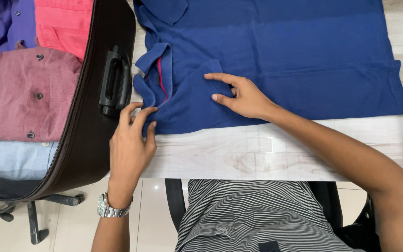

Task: The person folds a maroon shirt and a blue polo shirt by hand, then places them into an open suitcase already containing other folded garments.

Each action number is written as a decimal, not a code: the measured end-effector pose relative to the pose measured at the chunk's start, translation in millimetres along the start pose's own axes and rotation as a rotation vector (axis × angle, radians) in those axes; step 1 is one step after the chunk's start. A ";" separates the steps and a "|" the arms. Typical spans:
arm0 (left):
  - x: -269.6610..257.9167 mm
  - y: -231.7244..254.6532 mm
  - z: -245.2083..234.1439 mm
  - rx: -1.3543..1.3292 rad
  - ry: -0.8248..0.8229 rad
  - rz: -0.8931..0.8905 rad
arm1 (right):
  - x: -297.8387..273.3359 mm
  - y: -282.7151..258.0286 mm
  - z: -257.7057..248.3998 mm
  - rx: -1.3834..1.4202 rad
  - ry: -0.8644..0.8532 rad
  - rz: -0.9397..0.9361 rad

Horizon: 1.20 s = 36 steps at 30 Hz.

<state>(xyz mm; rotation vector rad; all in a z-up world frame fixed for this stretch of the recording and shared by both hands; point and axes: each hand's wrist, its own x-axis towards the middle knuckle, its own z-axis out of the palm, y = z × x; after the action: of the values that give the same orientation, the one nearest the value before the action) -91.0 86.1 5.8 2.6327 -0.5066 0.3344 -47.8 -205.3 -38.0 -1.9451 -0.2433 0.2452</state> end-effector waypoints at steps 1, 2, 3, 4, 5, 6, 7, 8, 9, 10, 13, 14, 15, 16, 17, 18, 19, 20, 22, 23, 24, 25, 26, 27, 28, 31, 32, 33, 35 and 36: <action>-1.6 -3.5 -0.9 0.033 0.016 -0.033 | 1.7 -4.1 3.4 -0.022 0.008 0.024; -3.0 -6.7 -2.0 0.066 0.033 -0.065 | 2.0 -8.6 6.0 -0.045 0.017 0.048; -3.8 -9.1 -2.5 0.098 0.049 -0.098 | 1.5 -13.4 6.9 -0.068 0.025 0.073; -3.9 -10.9 -2.0 0.093 0.031 -0.139 | 0.9 -17.8 7.0 -0.076 0.027 0.093; -4.0 -12.2 -0.9 0.087 0.010 -0.180 | -0.3 -21.3 7.3 -0.083 0.029 0.116; -4.0 -13.3 -0.2 0.081 -0.010 -0.221 | -1.4 -23.8 7.8 -0.091 0.031 0.138; -3.6 -14.3 0.3 0.109 0.002 -0.201 | -4.3 -25.0 7.6 -0.103 0.035 0.123; -3.0 -15.0 0.2 0.136 0.014 -0.180 | -7.5 -25.3 7.1 -0.115 0.038 0.107; -1.2 -14.9 0.4 0.163 0.027 -0.156 | -9.8 -25.0 5.7 -0.127 0.046 0.091; 1.0 -13.6 1.3 0.219 -0.005 -0.140 | -11.0 -24.4 5.1 -0.157 0.038 0.093; 6.5 -5.4 -0.9 0.330 -0.015 -0.057 | -12.7 -23.0 3.7 -0.292 0.021 0.093; 7.4 0.6 -2.2 0.327 0.036 -0.006 | -13.0 -23.7 1.7 -0.370 0.019 0.092; 10.5 7.4 -3.3 0.323 0.089 0.051 | -12.7 -24.7 -0.7 -0.448 0.023 0.089; 13.4 14.8 -4.6 0.279 0.112 0.071 | -12.5 -25.8 -2.0 -0.488 0.021 0.090; 14.4 23.5 -4.7 0.232 0.128 0.090 | -14.9 -26.0 -2.4 -0.526 0.016 0.098; 16.4 31.8 -3.0 0.185 0.144 0.109 | -17.5 -25.7 -2.7 -0.565 0.011 0.106; 20.8 38.6 1.4 0.074 0.071 0.106 | -18.8 -25.1 -3.5 -0.603 0.018 0.069; 25.9 43.3 6.8 -0.036 -0.002 0.104 | -20.0 -24.2 -4.1 -0.642 0.026 0.031; 34.2 44.7 16.3 -0.133 -0.085 0.098 | -22.8 -21.3 -7.5 -0.689 0.029 -0.014; 40.3 44.3 25.4 -0.122 -0.090 0.101 | -23.2 -19.5 -10.6 -0.700 0.031 -0.021; 45.0 42.6 34.4 -0.111 -0.095 0.103 | -23.1 -17.3 -14.5 -0.712 0.033 -0.028; 48.9 38.3 41.4 -0.026 -0.086 0.080 | -23.1 -14.5 -19.9 -0.722 0.034 -0.022; 53.0 31.5 46.4 0.060 -0.076 0.056 | -22.7 -11.3 -26.2 -0.733 0.035 -0.016; 56.6 24.7 50.4 0.146 -0.066 0.033 | -22.6 -8.2 -32.6 -0.743 0.037 -0.009; 59.8 18.4 53.6 0.225 -0.094 0.051 | -22.8 -5.3 -39.7 -0.762 0.049 -0.027; 66.2 8.3 55.9 0.417 -0.156 0.099 | -20.4 -0.4 -62.9 -0.788 0.065 -0.025; 68.6 9.3 54.5 0.447 -0.162 0.117 | -18.8 0.0 -70.9 -0.777 0.062 0.017; 71.1 11.9 51.6 0.480 -0.169 0.133 | -17.0 0.7 -79.1 -0.764 0.058 0.058; 83.5 22.5 46.5 0.454 -0.259 0.082 | -13.1 3.9 -100.8 -0.728 0.144 0.033; 92.0 28.9 44.6 0.440 -0.305 0.056 | -9.3 7.3 -112.8 -0.709 0.186 0.021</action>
<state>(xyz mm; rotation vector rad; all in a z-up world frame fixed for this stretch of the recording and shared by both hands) -12.7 14.3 5.9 3.1246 -0.6698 0.0600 -24.3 -310.3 -2.2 -2.6544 -0.2012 -0.0220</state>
